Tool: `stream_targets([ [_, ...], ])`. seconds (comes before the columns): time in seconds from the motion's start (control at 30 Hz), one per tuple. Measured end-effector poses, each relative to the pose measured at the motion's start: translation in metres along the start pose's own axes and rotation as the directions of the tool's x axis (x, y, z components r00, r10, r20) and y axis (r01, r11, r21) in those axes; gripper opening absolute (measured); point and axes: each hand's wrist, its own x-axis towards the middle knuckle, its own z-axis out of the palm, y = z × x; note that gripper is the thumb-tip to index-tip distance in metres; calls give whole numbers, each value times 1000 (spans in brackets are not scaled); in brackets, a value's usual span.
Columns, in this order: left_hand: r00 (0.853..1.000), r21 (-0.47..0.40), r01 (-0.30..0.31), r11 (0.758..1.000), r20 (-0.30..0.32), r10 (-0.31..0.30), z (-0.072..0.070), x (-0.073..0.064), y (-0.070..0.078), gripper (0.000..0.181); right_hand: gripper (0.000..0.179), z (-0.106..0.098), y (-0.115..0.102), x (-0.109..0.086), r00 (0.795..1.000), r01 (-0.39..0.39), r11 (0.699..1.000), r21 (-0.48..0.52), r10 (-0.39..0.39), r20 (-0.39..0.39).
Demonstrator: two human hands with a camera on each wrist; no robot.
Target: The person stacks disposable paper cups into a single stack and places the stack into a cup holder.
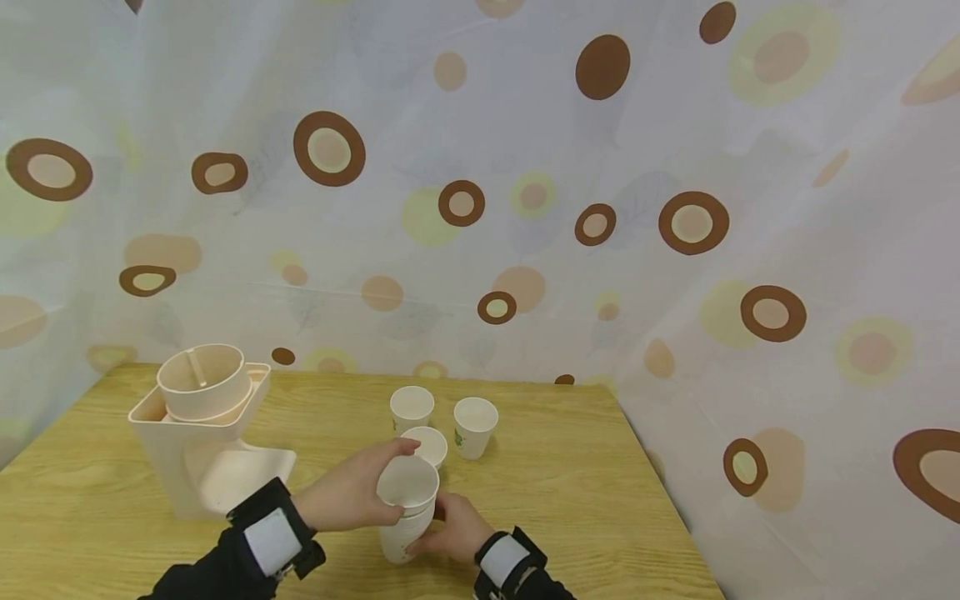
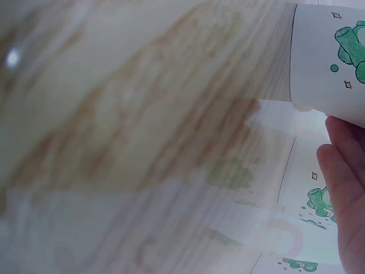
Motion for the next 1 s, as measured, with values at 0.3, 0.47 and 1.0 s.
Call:
stream_targets([
  [0.3,998,-26,34,999,46,-33,3,-2,-1,75,58,0,-2,0,1000,-26,1000,15,26,0],
  [0.47,998,-33,31,999,51,-29,5,-1,-6,74,58,0,-1,1,999,-31,1000,1,31,-6],
  [1.0,967,262,230,937,-168,-191,15,59,-33,54,57,-8,0,-21,999,-23,996,-82,21,-28],
])
